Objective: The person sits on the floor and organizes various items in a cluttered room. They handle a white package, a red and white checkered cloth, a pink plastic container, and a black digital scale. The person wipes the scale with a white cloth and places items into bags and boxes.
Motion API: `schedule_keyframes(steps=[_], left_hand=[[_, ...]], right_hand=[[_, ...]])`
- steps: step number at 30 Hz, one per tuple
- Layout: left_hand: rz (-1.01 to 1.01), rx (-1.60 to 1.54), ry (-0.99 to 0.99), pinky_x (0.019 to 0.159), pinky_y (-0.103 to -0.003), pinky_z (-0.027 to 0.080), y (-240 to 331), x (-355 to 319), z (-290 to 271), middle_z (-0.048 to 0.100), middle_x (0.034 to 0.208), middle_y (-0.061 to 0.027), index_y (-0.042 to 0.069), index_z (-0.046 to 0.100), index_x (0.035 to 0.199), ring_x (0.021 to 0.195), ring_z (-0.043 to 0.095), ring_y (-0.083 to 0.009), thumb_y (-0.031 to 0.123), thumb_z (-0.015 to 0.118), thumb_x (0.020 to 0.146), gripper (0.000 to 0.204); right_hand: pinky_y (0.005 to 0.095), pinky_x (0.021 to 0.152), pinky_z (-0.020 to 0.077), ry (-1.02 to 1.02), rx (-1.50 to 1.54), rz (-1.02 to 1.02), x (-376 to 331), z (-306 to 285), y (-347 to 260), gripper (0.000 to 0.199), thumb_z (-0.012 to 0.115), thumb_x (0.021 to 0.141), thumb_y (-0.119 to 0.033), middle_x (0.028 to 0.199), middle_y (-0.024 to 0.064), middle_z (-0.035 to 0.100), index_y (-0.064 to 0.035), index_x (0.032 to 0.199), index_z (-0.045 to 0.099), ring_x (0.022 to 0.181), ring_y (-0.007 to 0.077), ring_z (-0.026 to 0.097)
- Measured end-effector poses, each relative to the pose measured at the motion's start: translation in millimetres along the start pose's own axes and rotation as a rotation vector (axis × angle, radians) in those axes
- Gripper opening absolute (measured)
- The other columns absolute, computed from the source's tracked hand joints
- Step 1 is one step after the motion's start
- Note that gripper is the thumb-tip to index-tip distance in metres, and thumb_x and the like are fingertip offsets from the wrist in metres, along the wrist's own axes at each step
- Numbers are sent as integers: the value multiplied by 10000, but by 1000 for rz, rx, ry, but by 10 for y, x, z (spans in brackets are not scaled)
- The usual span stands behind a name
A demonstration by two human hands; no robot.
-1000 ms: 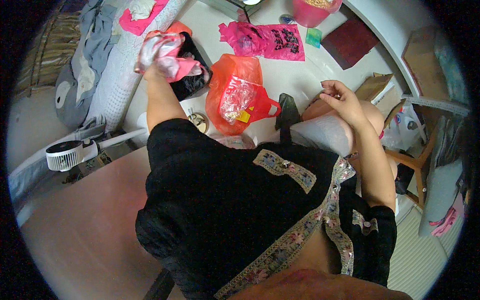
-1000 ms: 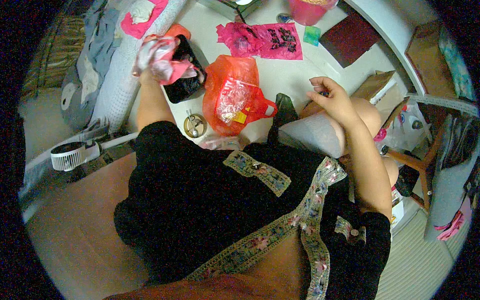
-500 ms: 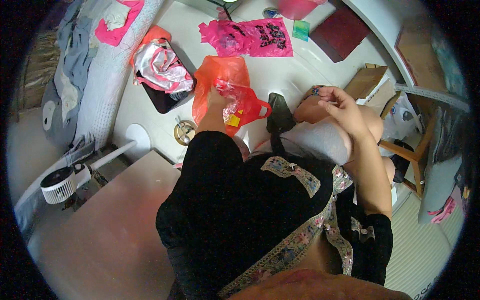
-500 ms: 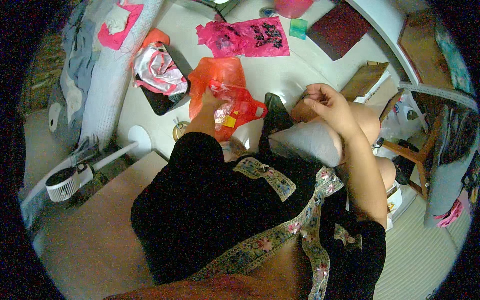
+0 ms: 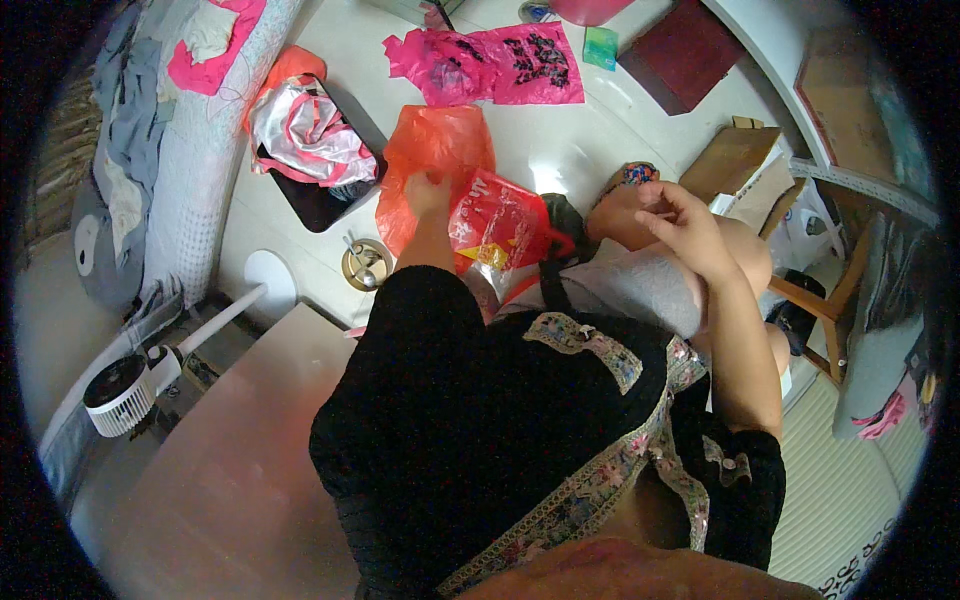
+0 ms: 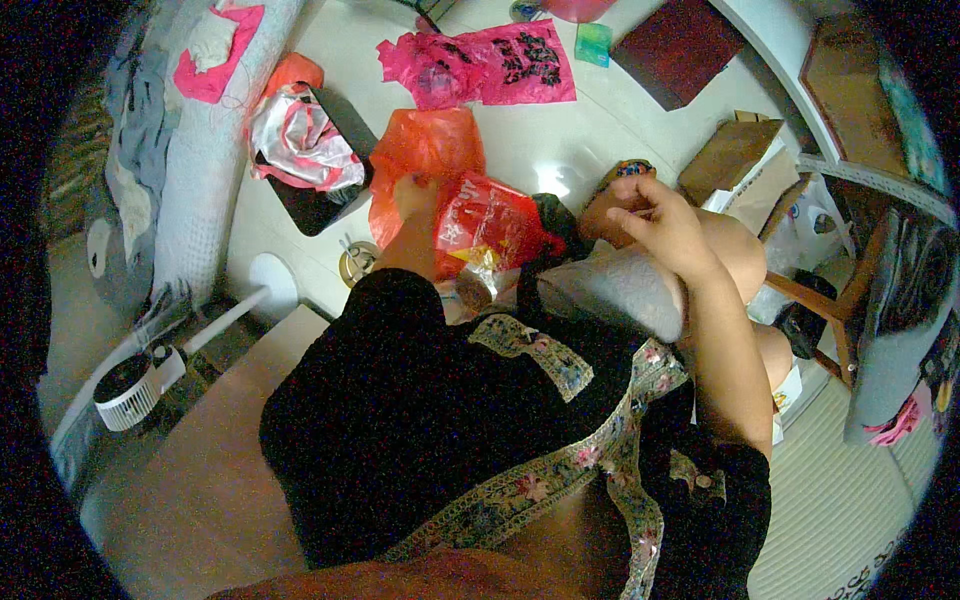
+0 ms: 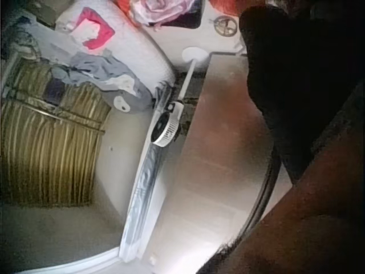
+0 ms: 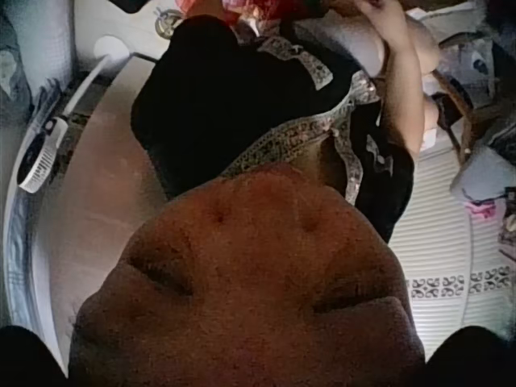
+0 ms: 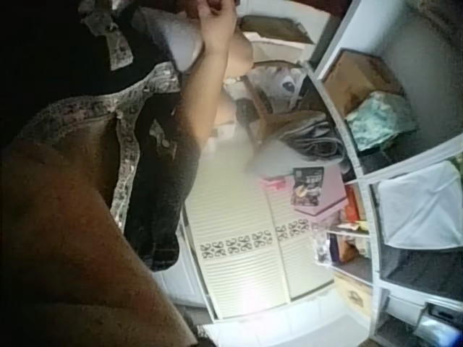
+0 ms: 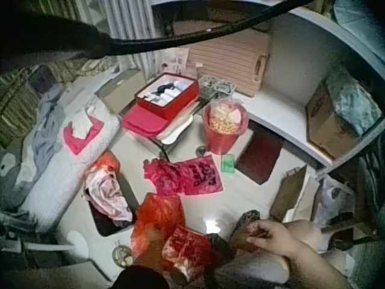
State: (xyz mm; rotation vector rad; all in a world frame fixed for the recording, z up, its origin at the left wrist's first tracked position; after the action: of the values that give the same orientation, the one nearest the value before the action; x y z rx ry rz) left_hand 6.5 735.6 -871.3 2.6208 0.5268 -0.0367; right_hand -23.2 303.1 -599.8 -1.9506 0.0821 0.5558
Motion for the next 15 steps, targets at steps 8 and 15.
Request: schedule_keyframes(steps=[8,15], left_hand=[[-699,-56,-188,859,-460,503,-630,-166,477,691,970,-207,7,695,958,935,649,-393,470,654,868,474],[-728,-42,-168,842,-464,496,-568,-112,604,689,950,-211,-1,683,949,913,641,-407,441,634,894,448]], right_hand=[[303,806,513,-45,-59,35,27,28,-53,319,731,872,-168,1020,53,678,-45,1145,621,922,147,628],[311,789,524,-13,-75,38,-4,26,-38,310,729,866,-160,977,81,685,-35,1126,616,885,163,647]])
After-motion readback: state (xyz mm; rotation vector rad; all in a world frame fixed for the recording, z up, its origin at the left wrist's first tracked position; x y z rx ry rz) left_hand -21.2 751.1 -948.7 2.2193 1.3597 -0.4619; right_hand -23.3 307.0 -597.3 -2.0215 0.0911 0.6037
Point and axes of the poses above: each hand's wrist, its own x-axis towards the middle knuckle, its own z-axis out of the palm, y = z × x, the point moved 7 cm from there along x, towards the middle knuckle
